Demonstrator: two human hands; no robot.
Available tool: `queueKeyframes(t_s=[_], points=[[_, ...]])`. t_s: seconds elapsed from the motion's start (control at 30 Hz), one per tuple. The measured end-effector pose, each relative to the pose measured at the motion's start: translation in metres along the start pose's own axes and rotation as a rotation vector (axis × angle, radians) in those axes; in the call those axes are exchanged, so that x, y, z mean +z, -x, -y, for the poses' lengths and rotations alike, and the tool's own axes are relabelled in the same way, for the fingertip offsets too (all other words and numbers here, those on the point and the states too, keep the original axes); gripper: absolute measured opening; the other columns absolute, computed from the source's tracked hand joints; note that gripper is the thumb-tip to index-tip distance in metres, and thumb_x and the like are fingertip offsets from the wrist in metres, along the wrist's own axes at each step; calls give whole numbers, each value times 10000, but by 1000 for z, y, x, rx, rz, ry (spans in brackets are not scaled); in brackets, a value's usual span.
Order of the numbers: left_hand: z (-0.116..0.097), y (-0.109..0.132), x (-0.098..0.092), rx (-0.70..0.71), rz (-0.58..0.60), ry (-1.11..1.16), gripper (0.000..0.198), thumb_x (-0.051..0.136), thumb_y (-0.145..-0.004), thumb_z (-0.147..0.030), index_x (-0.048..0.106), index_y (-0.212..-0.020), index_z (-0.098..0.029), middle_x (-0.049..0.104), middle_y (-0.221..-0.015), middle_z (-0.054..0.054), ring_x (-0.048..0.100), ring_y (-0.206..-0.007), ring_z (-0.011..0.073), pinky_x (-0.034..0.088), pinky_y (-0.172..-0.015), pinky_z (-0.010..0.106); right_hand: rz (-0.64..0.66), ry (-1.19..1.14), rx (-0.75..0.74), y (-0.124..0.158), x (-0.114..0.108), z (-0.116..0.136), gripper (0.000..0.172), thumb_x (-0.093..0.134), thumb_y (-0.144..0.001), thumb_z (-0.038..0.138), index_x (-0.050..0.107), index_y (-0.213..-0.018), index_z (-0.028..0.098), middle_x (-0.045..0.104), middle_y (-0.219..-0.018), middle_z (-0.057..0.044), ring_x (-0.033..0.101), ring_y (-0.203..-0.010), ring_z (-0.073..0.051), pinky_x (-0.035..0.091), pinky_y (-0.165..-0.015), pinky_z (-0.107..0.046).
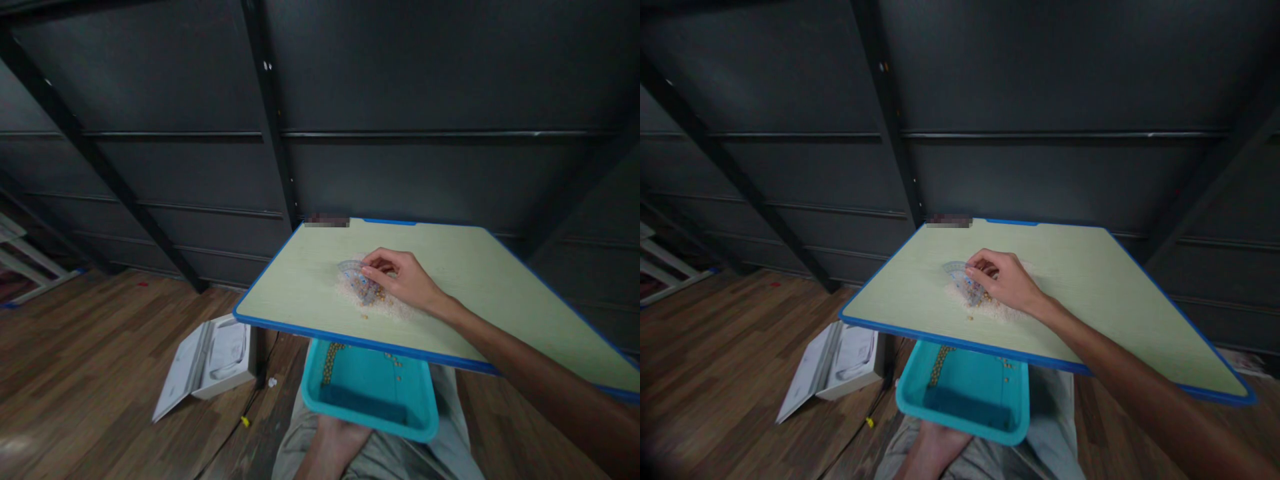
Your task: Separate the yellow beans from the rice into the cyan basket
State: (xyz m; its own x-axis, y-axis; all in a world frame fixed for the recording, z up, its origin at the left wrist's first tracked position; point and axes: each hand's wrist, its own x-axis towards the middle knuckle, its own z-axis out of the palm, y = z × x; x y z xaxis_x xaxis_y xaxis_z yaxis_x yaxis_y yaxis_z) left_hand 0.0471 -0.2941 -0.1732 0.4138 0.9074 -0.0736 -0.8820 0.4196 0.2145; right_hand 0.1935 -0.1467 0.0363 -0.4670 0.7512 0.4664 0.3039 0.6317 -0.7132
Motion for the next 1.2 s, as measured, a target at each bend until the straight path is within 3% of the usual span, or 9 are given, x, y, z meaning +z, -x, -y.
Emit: queueKeyframes(t_s=[0.2,0.37,0.53,0.87,1.2], points=[[1,0,1,18,-39,-64,380,431,-899,-454,733,-1061,-290,761,-1167,36,633,-1177,265,337,-1139,472,-22,5,5,-1,1,1,159,626,-889,330,678,-929,186,721,-895,-59,674,-782,-168,538,-695,-297],[0,1,6,20,-8,-47,381,442,-889,-479,735,-1056,-301,788,-1090,42,615,-1201,277,329,-1137,500,24,-37,9,1,3,1,163,615,-896,326,678,-944,184,719,-910,-60,672,-768,-164,544,-684,-296],[0,0,12,18,-50,-18,466,439,-859,-580,703,-1127,-305,773,-1134,60,594,-1226,312,350,-1115,540,61,-58,3,2,3,2,170,612,-897,323,679,-955,178,719,-915,-64,669,-766,-164,546,-692,-305],[1,1,19,19,-73,-38,416,451,-881,-517,725,-1086,-281,783,-1104,63,599,-1219,295,347,-1122,517,-76,69,-54,0,-1,3,151,613,-892,312,679,-948,188,721,-870,-58,666,-748,-172,531,-672,-307],[-1,2,15,-9,-82,-35,422,431,-892,-500,720,-1096,-270,796,-1058,63,618,-1198,283,338,-1133,497,-6,68,-40,2,-3,6,138,614,-886,292,679,-931,179,724,-858,-58,660,-725,-164,520,-635,-285]])
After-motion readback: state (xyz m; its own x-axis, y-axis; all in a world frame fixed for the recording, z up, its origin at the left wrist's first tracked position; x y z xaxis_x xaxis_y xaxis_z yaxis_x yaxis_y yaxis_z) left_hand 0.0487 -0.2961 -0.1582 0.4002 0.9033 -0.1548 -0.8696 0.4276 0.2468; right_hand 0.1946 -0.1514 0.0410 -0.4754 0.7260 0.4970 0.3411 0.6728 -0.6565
